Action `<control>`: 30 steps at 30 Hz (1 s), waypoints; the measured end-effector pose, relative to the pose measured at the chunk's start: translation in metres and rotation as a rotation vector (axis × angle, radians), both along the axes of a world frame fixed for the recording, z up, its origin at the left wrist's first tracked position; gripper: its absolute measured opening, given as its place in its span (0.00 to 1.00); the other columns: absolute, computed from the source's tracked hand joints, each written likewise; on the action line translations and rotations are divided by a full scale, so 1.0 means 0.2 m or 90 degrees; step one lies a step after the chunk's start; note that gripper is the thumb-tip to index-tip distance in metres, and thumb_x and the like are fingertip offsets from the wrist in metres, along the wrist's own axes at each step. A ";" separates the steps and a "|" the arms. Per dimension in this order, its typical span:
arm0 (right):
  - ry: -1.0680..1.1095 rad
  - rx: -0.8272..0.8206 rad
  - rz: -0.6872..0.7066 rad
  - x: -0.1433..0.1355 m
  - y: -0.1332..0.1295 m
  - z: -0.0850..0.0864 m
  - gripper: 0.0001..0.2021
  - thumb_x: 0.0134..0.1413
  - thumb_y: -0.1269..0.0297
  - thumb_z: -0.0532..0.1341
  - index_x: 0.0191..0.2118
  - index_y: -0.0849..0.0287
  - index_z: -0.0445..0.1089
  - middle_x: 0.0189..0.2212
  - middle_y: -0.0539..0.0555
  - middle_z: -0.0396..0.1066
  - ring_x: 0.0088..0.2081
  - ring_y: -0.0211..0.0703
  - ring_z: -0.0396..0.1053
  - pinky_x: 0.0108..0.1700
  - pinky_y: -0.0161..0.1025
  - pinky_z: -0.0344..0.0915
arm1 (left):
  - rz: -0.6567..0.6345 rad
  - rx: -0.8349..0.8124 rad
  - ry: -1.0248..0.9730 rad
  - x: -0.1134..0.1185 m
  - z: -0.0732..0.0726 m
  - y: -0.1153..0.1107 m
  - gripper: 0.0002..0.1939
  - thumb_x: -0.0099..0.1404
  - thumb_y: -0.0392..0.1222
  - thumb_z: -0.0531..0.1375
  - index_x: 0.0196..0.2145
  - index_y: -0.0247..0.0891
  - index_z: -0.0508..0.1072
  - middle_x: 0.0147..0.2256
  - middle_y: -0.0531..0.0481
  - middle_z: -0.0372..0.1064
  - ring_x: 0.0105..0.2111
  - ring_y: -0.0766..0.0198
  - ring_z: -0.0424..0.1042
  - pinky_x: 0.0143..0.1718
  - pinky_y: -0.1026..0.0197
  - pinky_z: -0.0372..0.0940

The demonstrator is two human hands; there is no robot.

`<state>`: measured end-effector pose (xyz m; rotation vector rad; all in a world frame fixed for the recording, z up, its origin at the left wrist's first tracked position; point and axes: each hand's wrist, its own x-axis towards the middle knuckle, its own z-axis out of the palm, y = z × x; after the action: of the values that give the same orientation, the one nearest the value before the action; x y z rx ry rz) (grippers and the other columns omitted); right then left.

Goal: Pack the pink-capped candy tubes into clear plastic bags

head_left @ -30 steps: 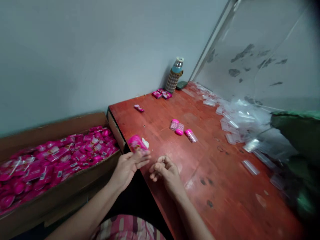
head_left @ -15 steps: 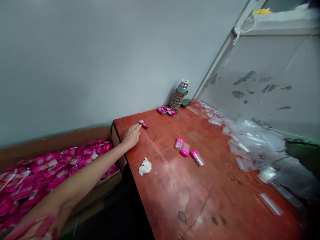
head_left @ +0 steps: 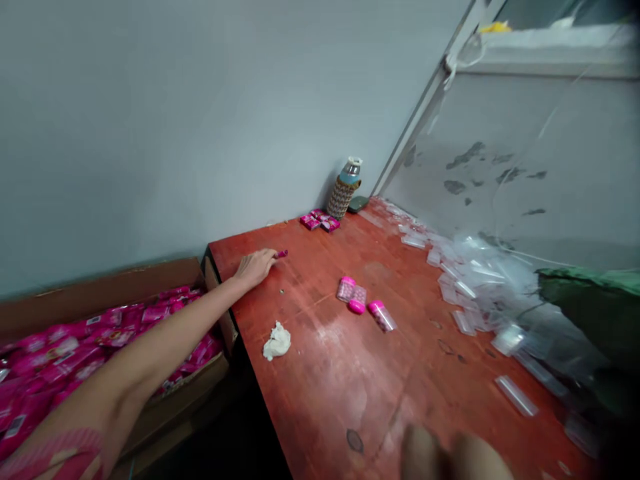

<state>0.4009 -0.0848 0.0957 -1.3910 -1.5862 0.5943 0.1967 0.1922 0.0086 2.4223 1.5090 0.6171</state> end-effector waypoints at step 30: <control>0.037 0.049 -0.162 0.02 0.07 -0.32 0.08 0.52 0.64 0.58 0.40 0.55 0.68 0.35 0.54 0.67 0.36 0.43 0.65 0.37 0.40 0.63 | -0.191 -0.814 -0.833 0.37 0.14 -1.10 0.13 0.59 0.46 0.56 0.37 0.34 0.70 0.27 0.48 0.67 0.29 0.64 0.68 0.35 0.59 0.64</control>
<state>0.4058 -0.0717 0.0321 -1.4751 -1.3463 0.4134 0.2705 -0.0284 0.0358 0.8081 0.5397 0.6215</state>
